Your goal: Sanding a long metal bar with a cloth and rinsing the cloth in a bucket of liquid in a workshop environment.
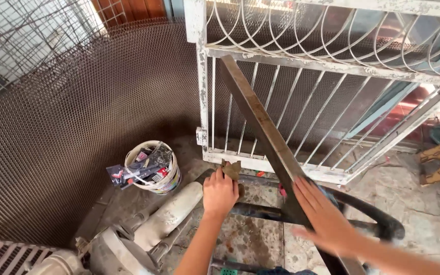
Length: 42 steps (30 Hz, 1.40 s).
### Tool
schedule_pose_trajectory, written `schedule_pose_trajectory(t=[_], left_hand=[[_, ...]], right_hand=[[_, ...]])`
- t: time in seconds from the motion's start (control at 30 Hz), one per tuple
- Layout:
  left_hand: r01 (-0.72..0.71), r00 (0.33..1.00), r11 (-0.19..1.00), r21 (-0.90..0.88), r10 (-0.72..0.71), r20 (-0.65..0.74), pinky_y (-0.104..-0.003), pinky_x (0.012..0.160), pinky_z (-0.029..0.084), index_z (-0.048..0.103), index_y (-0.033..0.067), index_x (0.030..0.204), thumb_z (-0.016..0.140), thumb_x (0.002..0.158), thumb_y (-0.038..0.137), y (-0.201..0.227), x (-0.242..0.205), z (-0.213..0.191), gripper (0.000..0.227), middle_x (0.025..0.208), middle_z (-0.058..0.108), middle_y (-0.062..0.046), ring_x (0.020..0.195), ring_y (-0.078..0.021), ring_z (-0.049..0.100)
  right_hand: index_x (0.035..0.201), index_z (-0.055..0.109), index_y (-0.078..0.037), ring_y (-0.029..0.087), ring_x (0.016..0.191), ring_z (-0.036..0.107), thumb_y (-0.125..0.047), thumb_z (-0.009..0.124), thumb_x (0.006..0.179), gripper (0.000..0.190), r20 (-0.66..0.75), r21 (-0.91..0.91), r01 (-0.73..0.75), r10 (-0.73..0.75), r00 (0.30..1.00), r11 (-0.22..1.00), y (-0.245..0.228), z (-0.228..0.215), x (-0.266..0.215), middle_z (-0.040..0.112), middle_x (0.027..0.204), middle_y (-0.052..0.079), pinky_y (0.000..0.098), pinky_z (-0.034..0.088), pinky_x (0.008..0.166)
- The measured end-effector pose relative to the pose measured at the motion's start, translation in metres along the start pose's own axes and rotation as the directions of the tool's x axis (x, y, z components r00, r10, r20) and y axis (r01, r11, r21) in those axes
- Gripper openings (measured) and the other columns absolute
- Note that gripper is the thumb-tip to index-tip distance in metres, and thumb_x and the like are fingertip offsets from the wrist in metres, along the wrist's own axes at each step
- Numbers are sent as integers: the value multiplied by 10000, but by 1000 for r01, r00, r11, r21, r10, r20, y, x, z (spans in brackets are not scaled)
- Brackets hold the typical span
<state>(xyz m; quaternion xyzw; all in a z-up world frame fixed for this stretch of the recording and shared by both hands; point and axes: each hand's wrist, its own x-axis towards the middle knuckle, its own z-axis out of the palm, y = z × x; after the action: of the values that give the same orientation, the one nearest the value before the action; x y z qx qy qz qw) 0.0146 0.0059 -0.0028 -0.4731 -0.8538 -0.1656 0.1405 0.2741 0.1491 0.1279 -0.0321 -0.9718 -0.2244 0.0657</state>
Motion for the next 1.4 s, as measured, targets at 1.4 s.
schedule_pose_trajectory(t=[1.4], left_hand=[[-20,992,995,103,32,-120,-415,708,562,745,74,834,741,804,324,-8,1,15,252,979,699,-137,863,-264,727]], right_hand=[[1582,180,62,387,1527,198,-555,577,958,963,95,371,-46,12,995,927,7,32,47,111,1670,297,463,170,1253]])
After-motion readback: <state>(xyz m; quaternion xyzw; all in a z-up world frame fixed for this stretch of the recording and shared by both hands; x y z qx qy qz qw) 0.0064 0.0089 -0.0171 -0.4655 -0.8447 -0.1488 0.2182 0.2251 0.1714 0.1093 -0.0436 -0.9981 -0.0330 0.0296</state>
